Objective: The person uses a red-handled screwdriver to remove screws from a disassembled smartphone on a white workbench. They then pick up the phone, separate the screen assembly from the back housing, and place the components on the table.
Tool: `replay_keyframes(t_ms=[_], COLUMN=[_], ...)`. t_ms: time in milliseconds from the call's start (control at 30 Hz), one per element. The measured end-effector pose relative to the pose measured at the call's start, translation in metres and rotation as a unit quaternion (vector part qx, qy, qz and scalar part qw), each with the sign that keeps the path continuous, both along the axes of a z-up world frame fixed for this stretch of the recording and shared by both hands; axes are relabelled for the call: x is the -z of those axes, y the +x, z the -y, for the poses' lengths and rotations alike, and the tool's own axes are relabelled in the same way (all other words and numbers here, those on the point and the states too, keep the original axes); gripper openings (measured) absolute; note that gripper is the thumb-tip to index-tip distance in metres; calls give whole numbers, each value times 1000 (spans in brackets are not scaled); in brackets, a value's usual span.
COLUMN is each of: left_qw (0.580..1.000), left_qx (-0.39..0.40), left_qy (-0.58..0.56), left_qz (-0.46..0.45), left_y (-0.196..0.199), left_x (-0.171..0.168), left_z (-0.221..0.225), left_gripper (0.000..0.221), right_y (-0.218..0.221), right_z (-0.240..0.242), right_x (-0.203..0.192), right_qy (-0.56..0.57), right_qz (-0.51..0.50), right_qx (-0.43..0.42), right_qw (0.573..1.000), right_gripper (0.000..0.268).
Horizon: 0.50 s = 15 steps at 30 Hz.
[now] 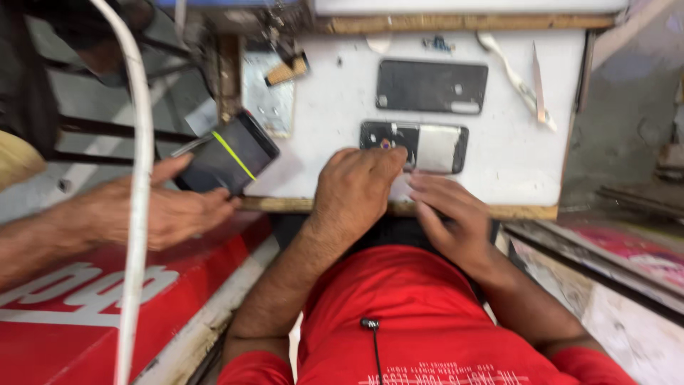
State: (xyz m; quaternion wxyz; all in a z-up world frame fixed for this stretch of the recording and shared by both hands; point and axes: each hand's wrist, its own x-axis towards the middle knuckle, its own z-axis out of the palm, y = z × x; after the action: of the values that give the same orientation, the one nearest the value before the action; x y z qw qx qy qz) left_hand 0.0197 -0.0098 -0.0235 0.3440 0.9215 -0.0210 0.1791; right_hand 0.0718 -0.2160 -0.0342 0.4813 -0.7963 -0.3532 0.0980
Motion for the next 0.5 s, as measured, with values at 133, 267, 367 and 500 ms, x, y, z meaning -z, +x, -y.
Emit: replay_keyframes(t_ms=[133, 267, 367, 500], left_qw=[999, 997, 1000, 997], left_qx=[-19, 21, -1, -12], left_qy=[-6, -35, 21, 54], left_qz=[-34, 63, 8, -59], left_y=[-2, -2, 3, 3], left_x=[-2, -3, -10, -14], left_z=[3, 0, 5, 2], left_gripper=[23, 29, 14, 15], right_y=[-14, -27, -22, -11], right_z=[38, 45, 38, 32], right_x=[-76, -127, -145, -144], right_qy=[90, -19, -86, -106], right_qz=[94, 195, 254, 233], right_qx=[-63, -173, -225, -240], right_qw=[990, 965, 937, 936], right_gripper=[26, 24, 22, 21])
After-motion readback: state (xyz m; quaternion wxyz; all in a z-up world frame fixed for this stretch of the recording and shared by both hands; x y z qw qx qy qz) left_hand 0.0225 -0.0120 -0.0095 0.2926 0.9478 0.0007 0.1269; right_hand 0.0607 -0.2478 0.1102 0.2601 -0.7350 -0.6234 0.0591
